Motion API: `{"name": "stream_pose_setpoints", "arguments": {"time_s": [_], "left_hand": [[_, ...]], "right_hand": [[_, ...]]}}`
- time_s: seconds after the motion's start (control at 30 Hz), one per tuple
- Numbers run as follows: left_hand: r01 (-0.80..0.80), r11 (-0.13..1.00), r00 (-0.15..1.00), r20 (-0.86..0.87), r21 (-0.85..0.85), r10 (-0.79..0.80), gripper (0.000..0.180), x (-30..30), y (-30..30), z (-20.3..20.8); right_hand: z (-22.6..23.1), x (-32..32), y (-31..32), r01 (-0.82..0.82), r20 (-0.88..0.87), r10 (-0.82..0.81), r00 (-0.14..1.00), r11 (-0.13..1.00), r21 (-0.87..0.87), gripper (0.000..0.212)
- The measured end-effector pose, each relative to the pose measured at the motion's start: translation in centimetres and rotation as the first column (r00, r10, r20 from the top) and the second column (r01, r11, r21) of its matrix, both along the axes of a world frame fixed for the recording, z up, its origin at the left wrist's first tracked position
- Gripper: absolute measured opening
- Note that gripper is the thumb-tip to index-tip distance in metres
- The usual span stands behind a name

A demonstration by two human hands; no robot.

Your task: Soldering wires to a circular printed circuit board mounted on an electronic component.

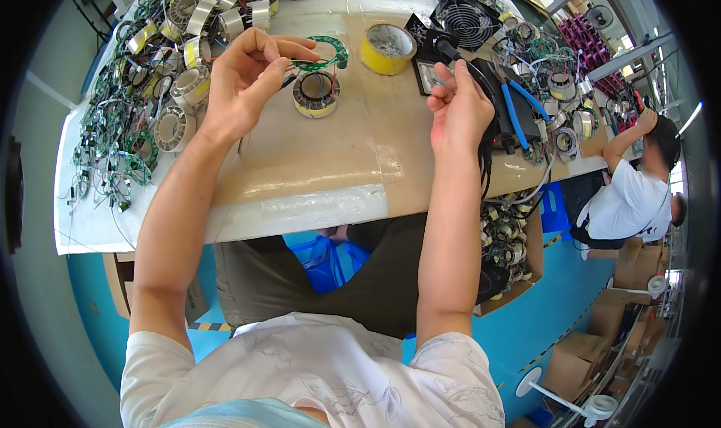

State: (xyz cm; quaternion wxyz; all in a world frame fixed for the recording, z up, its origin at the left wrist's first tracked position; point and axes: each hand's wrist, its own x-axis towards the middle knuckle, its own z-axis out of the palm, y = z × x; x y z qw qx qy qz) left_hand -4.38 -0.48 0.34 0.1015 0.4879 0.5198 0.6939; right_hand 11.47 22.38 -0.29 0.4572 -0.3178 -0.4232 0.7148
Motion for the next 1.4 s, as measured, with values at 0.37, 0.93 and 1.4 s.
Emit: {"name": "stream_pose_setpoints", "arguments": {"time_s": [0.37,0.93,1.4], "left_hand": [[0.008,1.000,1.000,-0.021,-0.019,-0.009,0.008,-0.1,-0.1,-0.1],[0.031,1.000,0.996,-0.078,0.002,-0.030,0.010,-0.6,-0.1,-0.3],[0.012,0.999,0.992,-0.127,-0.042,-0.017,0.009,-0.4,-0.1,0.0]], "right_hand": [[0.5,1.6,-2.7,0.306,0.053,-0.438,0.898,0.705,0.639,0.039],[-3.5,2.6,-9.3,0.029,-0.173,0.112,0.979,0.756,0.654,0.030],[-3.4,2.8,-9.6,0.008,-0.142,0.126,0.982,0.720,0.694,0.016]]}}
